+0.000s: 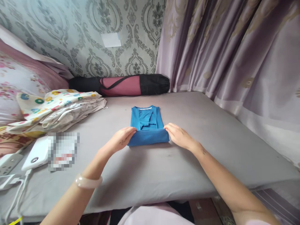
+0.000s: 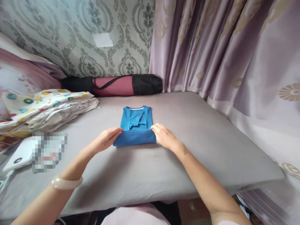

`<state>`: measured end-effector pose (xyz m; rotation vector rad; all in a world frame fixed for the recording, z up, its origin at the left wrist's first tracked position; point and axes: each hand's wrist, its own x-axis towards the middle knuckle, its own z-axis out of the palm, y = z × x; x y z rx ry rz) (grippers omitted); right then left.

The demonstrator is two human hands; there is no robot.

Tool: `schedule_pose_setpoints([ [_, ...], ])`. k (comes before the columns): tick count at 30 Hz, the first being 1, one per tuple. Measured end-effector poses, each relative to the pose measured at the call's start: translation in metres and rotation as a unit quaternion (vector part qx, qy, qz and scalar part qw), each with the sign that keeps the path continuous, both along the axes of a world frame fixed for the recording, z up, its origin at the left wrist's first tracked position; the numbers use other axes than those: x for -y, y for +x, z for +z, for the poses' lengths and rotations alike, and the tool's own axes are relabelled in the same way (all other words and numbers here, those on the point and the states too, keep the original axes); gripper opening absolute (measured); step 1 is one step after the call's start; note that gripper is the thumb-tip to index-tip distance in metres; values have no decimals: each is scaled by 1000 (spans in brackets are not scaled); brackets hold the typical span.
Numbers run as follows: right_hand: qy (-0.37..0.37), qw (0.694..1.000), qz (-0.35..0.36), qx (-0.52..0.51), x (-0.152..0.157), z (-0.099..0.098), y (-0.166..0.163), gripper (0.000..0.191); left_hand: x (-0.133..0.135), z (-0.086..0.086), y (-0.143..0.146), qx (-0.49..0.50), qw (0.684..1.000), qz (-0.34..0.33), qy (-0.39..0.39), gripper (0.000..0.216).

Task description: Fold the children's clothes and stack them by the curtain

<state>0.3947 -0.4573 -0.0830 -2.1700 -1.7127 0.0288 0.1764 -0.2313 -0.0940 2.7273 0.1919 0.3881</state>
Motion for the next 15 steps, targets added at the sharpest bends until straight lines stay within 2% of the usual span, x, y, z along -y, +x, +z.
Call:
schedule_pose_setpoints([
  [4, -18, 999, -7, -39, -36, -19, 29, 30, -34, -17, 37, -10, 1000, 8, -11, 37],
  [8, -39, 997, -39, -45, -48, -43, 42, 30, -47, -43, 49, -19, 998, 51, -31, 32],
  [10, -21, 996, -74, -40, -45, -47, 40, 31, -44, -49, 45, 7, 993, 119, 7, 32],
  [12, 5, 991, -131, -16, -40, -45, 31, 36, -35, -49, 39, 41, 978, 189, 76, 36],
  [14, 22, 987, -156, 19, -38, -40, 15, 43, -18, -45, 34, 56, 966, 214, 134, 40],
  [15, 21, 989, -144, 35, -38, -38, 5, 45, -8, -43, 34, 53, 965, 207, 150, 41],
])
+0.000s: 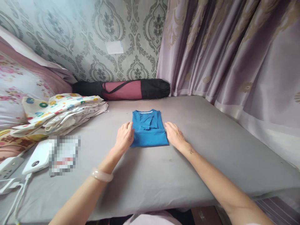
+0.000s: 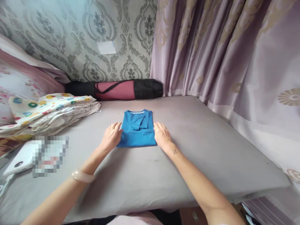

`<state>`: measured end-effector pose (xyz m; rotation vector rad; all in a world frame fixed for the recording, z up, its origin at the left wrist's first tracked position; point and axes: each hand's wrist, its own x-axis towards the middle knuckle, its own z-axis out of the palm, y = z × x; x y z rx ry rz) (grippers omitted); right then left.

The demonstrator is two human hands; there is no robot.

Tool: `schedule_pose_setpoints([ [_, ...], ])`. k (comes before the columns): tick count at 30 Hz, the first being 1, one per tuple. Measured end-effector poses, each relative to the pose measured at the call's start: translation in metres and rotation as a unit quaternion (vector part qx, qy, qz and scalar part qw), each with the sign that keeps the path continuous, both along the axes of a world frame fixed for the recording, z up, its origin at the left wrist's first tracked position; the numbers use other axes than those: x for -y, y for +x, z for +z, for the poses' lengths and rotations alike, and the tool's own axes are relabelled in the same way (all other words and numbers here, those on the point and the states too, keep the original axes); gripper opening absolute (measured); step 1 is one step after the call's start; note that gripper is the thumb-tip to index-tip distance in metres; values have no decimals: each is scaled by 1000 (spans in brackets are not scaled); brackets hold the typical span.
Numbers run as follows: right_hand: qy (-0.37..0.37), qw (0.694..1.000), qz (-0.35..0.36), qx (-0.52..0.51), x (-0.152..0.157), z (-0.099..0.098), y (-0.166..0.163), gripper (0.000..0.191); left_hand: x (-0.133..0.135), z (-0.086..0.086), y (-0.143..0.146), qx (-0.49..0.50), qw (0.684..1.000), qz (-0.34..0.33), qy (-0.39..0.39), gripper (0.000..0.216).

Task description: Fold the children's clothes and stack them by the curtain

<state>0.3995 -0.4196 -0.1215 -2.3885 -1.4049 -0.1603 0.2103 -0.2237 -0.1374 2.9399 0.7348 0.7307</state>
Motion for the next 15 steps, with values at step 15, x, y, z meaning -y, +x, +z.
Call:
schedule_pose_setpoints([
  [15, -151, 982, 72, -83, -13, -26, -32, 71, 27, -24, 1, -159, 980, -55, -110, 61],
])
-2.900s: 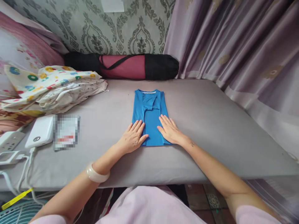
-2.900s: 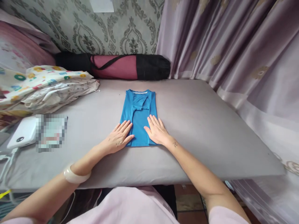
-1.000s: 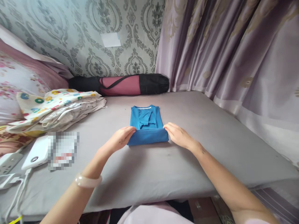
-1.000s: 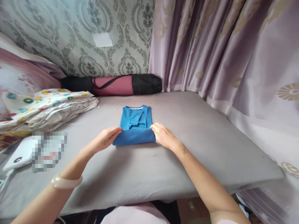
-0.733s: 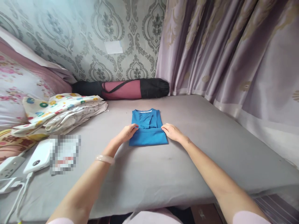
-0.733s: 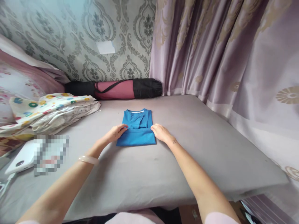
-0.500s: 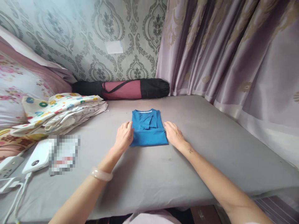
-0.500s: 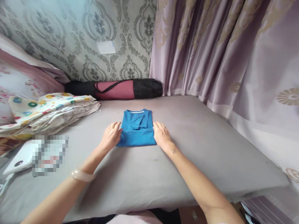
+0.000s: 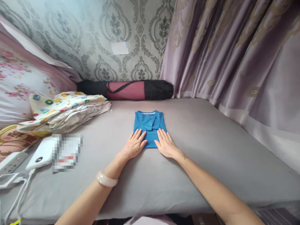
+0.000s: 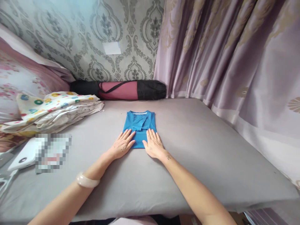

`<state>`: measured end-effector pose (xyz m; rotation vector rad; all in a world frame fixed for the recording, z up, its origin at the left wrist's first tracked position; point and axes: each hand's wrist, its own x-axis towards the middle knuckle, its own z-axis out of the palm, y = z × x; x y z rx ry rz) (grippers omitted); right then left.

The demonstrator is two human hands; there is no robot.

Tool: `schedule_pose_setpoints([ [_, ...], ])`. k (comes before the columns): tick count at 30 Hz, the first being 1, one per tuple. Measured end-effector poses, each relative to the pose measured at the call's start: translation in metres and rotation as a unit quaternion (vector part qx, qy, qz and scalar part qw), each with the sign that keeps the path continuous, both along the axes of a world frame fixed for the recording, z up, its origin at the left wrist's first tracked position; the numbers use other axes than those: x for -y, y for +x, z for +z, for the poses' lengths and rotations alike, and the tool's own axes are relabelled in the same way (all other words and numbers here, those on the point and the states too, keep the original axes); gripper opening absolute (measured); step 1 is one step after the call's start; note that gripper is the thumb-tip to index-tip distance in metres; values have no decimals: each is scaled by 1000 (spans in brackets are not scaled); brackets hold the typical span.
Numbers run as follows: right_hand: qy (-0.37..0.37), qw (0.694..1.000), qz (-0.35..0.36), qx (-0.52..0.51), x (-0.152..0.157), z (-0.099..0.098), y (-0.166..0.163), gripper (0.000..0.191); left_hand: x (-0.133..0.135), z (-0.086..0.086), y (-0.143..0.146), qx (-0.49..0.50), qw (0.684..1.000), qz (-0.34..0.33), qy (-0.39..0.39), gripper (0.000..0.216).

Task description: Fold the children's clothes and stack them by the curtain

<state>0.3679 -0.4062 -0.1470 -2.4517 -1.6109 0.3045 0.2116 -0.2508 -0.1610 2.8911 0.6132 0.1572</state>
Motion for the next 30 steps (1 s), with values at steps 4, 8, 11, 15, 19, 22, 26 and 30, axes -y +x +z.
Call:
schedule_pose_setpoints([
  [4, -34, 998, 18, -49, 3, 16, 10, 70, -28, -12, -25, 69, 994, 76, -29, 57],
  [8, 21, 997, 70, 16, -5, 29, 16, 65, -55, -25, -43, 166, 974, 152, -29, 53],
  [11, 65, 982, 171, 54, -16, 26, 20, 59, -64, -30, -47, 220, 955, 198, -28, 50],
  [15, 55, 972, 221, 52, -25, 10, 27, 55, -67, -30, -49, 260, 939, 223, -44, 48],
  [19, 34, 973, 225, 45, -26, 11, 30, 55, -67, -26, -50, 262, 936, 229, -63, 46],
  [22, 32, 975, 216, 40, -32, 20, 19, 57, -66, -27, -48, 268, 931, 239, -69, 45],
  [26, 50, 972, 228, 40, -53, 18, -8, 58, -65, -29, -45, 263, 927, 258, -74, 43],
  [30, 47, 969, 240, 45, -66, 2, -21, 58, -65, -28, -45, 257, 929, 254, -75, 42],
])
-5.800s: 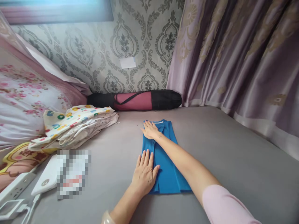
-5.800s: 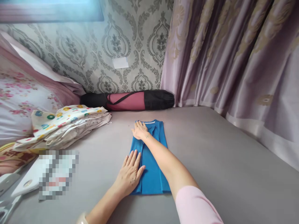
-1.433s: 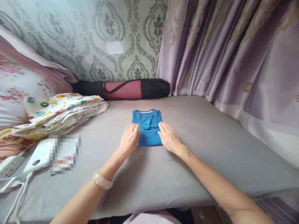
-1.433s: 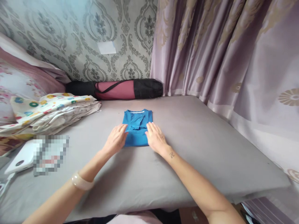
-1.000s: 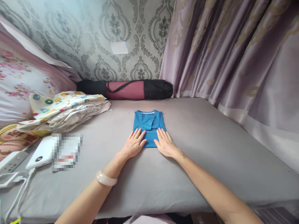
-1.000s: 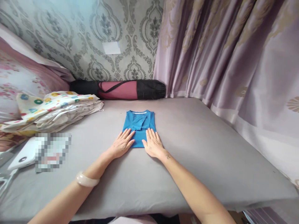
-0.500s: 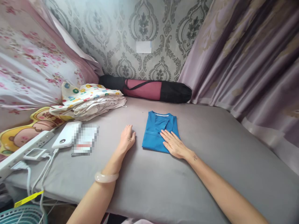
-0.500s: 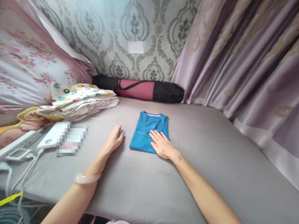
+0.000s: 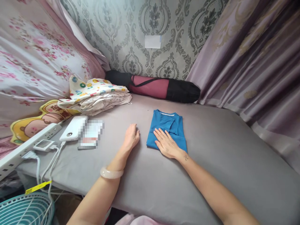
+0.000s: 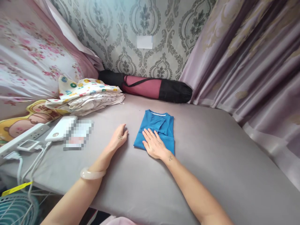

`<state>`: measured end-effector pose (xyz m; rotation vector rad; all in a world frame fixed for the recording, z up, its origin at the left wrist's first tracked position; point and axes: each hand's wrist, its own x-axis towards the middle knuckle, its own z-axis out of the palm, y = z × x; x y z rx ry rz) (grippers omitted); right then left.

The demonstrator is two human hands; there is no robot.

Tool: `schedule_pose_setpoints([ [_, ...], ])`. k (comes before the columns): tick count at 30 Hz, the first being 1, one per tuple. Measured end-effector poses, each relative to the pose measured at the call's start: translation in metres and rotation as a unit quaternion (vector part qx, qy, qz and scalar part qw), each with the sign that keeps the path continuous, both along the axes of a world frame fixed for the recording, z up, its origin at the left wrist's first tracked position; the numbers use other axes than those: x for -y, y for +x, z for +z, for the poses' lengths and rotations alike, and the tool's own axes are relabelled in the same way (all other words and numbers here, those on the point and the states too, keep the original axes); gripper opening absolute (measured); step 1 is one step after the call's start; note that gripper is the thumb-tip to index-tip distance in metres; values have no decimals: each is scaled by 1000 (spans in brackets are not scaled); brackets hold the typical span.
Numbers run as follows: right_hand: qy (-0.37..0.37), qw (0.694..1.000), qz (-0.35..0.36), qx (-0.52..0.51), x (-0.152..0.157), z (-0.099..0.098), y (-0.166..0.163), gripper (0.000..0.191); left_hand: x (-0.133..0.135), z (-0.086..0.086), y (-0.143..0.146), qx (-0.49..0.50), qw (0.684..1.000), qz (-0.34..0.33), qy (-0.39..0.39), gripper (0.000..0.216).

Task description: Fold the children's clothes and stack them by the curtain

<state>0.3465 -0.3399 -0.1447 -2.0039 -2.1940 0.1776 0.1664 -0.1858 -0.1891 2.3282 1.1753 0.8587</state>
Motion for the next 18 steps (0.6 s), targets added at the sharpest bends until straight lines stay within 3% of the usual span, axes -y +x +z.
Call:
schedule_pose_setpoints([
  [6, -30, 999, -8, -10, -6, 13, -5, 59, 1, 2, 0, 14, 1000, -3, 0, 42],
  [11, 3, 1000, -6, -10, -25, 13, -31, 59, 1, 4, -1, 40, 999, -4, 6, 41],
  [15, 13, 1000, -7, -25, -34, -1, -42, 59, 5, 18, -2, 45, 999, 3, -23, 37],
  [18, 7, 997, 4, -75, -33, 0, -37, 60, 15, 35, 0, 49, 998, -41, -25, 34],
])
